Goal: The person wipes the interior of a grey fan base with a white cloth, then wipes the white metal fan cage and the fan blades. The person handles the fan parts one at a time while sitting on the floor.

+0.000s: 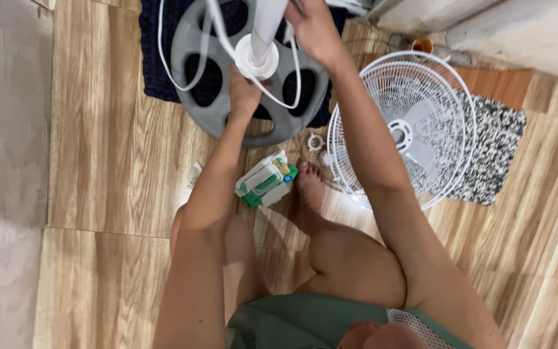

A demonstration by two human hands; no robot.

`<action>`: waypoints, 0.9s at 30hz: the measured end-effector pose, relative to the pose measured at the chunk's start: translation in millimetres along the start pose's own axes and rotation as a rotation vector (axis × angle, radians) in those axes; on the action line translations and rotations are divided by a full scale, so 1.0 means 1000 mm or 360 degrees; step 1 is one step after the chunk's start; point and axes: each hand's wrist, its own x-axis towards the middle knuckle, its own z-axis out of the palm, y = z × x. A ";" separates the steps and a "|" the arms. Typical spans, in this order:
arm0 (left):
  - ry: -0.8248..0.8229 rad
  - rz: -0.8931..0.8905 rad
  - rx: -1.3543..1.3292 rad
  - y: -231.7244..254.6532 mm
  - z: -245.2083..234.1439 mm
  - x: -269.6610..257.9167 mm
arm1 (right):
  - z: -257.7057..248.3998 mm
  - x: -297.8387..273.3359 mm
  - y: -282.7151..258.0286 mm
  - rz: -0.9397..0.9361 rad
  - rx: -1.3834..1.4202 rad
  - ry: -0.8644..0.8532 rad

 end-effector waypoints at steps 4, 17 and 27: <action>0.0226 0.0337 0.0435 -0.003 -0.018 0.011 | -0.014 -0.005 -0.007 0.0058 -0.0331 -0.0074; -0.1341 -0.0243 0.2176 0.034 0.062 -0.149 | -0.086 -0.203 0.110 0.0534 -0.0541 0.0129; -0.0597 0.0375 0.1032 0.017 0.142 -0.151 | -0.154 -0.311 0.240 0.1189 0.0617 0.1125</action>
